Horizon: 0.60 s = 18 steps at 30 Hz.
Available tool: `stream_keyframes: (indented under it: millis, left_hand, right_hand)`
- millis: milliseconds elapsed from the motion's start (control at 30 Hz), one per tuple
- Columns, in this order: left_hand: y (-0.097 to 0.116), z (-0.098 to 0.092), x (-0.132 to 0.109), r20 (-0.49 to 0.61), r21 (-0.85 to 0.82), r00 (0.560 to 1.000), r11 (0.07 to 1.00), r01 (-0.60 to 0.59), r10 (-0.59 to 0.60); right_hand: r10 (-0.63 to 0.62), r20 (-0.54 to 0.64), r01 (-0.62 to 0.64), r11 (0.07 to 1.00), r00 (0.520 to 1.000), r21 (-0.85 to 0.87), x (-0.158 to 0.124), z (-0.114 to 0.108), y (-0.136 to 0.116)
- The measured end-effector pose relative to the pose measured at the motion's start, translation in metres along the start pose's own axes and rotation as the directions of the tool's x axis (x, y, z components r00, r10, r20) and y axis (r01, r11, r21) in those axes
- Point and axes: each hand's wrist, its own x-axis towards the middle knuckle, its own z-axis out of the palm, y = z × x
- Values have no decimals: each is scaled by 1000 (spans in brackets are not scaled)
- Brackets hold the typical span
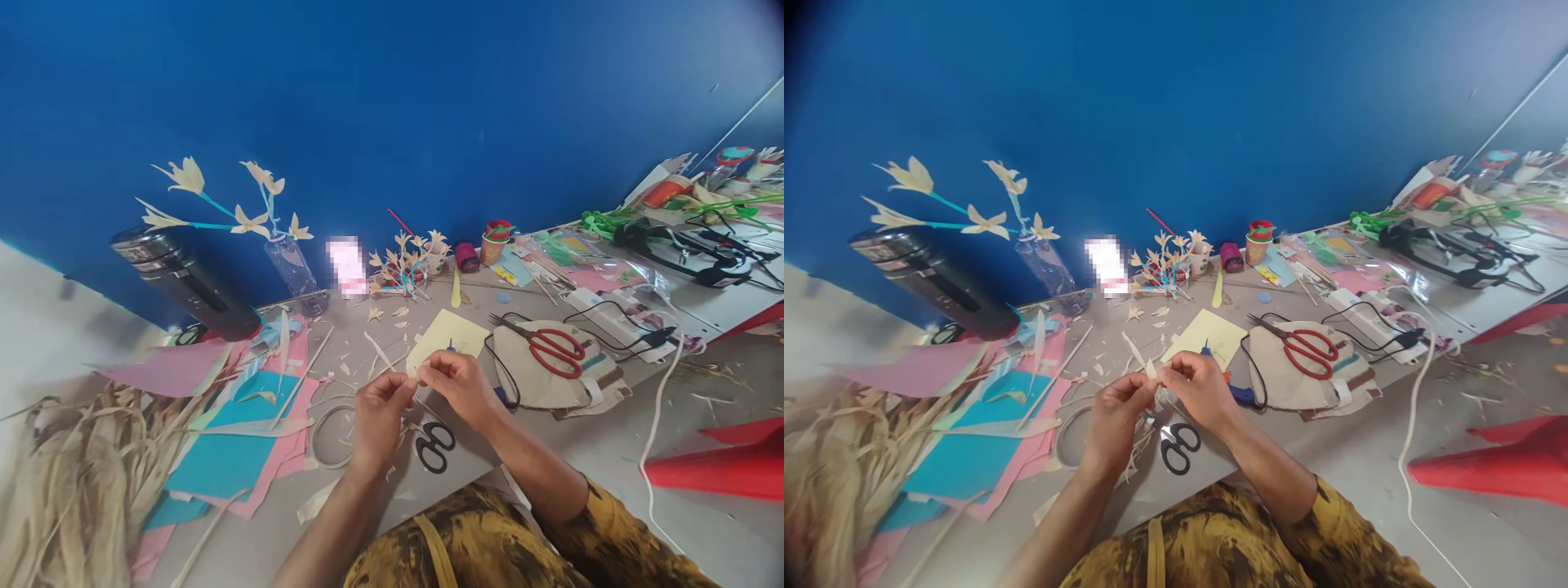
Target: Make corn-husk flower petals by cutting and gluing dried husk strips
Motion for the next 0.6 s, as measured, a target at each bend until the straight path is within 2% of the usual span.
stream_keyframes:
  millis: [67,200,267,367,433,500,533,600]
  left_hand:
    - [3,0,-1,4,-5,1000,1000,4,-4]
    - [8,-4,-3,7,-161,998,985,61,-61]
    - [9,-11,-4,-1,-193,996,977,90,-92]
    - [12,-29,-4,0,-134,991,982,135,-137]
    - [17,-43,-1,29,-7,991,991,130,-130]
    - [25,-53,9,47,221,997,974,47,-59]
    - [30,-56,17,54,365,999,931,-23,4]
    - [40,-53,40,121,627,983,757,-183,137]
  right_hand:
    - [-22,-7,21,999,1000,-42,3,-1,-1]
    - [-12,-54,5,993,998,-121,13,-6,-9]
    - [-14,-58,4,984,998,-179,21,-10,-14]
    - [-51,12,52,950,999,-309,36,-19,-15]
    - [-64,62,83,924,996,-373,46,-24,-11]
    - [-60,88,91,912,994,-400,55,-29,-6]
    - [-57,100,93,907,993,-411,59,-31,-4]
    - [-47,120,94,898,992,-430,65,-35,-1]
